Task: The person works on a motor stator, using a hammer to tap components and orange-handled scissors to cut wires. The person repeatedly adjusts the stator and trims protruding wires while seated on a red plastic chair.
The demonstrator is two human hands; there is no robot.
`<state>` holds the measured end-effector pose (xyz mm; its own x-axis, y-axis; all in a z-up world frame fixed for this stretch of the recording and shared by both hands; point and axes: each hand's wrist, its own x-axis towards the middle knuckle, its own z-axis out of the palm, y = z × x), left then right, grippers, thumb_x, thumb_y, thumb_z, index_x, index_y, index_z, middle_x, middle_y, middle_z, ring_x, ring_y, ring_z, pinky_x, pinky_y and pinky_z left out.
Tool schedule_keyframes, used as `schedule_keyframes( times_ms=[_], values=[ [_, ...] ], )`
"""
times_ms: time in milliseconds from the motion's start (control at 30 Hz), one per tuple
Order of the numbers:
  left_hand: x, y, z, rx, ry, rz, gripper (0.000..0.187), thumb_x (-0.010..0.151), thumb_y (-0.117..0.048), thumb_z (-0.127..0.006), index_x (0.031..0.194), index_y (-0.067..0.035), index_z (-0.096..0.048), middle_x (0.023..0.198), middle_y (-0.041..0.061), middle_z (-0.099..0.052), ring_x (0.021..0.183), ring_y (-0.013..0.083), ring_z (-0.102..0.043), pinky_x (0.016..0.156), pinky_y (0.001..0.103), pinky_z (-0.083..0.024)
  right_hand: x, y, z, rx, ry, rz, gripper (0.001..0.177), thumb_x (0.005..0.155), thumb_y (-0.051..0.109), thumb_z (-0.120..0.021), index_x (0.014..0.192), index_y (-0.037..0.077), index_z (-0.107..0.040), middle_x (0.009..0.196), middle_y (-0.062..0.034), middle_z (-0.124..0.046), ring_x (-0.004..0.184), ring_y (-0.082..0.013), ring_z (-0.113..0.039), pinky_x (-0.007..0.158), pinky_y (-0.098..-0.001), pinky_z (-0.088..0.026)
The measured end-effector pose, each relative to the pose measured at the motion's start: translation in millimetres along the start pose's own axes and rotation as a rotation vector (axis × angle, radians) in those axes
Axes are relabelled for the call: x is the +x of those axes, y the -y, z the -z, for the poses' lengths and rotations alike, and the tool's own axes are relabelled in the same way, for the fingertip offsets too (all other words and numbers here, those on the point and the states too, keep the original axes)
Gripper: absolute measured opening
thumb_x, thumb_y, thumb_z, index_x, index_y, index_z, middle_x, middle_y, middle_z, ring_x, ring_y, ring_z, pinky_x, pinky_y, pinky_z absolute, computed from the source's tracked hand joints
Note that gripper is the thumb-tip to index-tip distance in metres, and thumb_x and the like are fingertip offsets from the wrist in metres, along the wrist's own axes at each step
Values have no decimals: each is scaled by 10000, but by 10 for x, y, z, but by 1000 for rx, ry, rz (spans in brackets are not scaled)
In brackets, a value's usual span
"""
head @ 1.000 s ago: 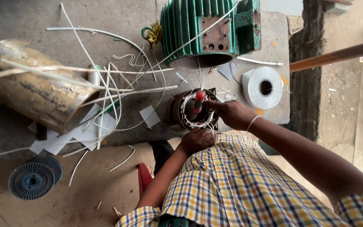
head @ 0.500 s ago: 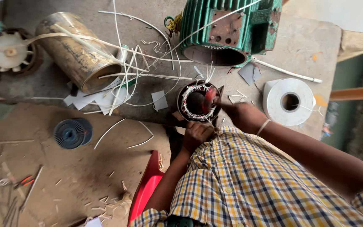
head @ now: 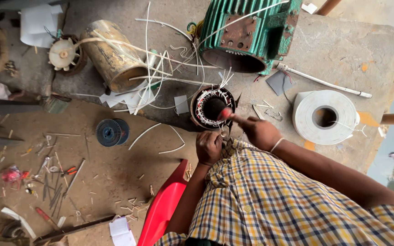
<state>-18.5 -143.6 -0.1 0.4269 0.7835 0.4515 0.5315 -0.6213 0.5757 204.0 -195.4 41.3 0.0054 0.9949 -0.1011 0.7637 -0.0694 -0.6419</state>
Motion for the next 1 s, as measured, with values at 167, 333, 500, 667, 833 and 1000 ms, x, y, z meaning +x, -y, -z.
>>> schedule_keyframes(
  times_ms=[167, 333, 500, 667, 833, 1000],
  values=[
    [240, 47, -32, 67, 151, 64, 211, 958, -228, -747, 838, -64, -694, 604, 83, -621, 570, 272, -622, 648, 421, -478, -182, -719, -127, -14, -262, -210, 581, 999, 161, -586, 1552, 298, -475, 1018, -167, -669, 870, -366, -674, 773, -478, -563],
    [712, 300, -37, 49, 235, -83, 143, 945, -212, -704, 853, -106, -676, 677, 78, -663, 658, 263, -660, 680, 412, -501, -315, -1043, -132, -212, -199, -285, 565, 962, 137, -619, 1516, 204, -530, 1159, -178, -686, 1009, -347, -632, 891, -468, -512],
    [883, 340, 82, 129, 443, -290, 143, 913, -185, -708, 807, -102, -660, 681, 86, -669, 697, 271, -671, 691, 429, -505, 179, -565, -143, -48, -202, 58, 278, 952, 117, -645, 1211, 162, -738, 1154, -78, -747, 1054, -299, -590, 954, -406, -490],
    [906, 242, 187, 105, 476, -304, 67, 858, -79, -669, 804, -115, -650, 722, 72, -682, 741, 249, -682, 742, 413, -516, 848, -35, -253, -33, 78, 409, 229, 794, 137, -727, 1013, 71, -736, 1022, -93, -739, 954, -298, -618, 933, -429, -487],
    [828, 327, 171, -2, 622, 6, 66, 930, -155, -676, 939, -109, -723, 774, 85, -712, 791, 262, -691, 803, 444, -505, 735, -12, -204, 31, 140, 381, 125, 849, 145, -742, 959, 85, -750, 970, -82, -738, 959, -279, -638, 918, -406, -498],
    [833, 508, 66, 119, 553, 24, 150, 900, -131, -659, 905, -162, -805, 941, 45, -772, 1073, 238, -676, 1102, 517, -313, 543, -14, -138, 64, 163, 447, 212, 888, 67, -711, 1088, 83, -780, 1123, -51, -773, 1096, -254, -664, 965, -371, -516]
  ],
)
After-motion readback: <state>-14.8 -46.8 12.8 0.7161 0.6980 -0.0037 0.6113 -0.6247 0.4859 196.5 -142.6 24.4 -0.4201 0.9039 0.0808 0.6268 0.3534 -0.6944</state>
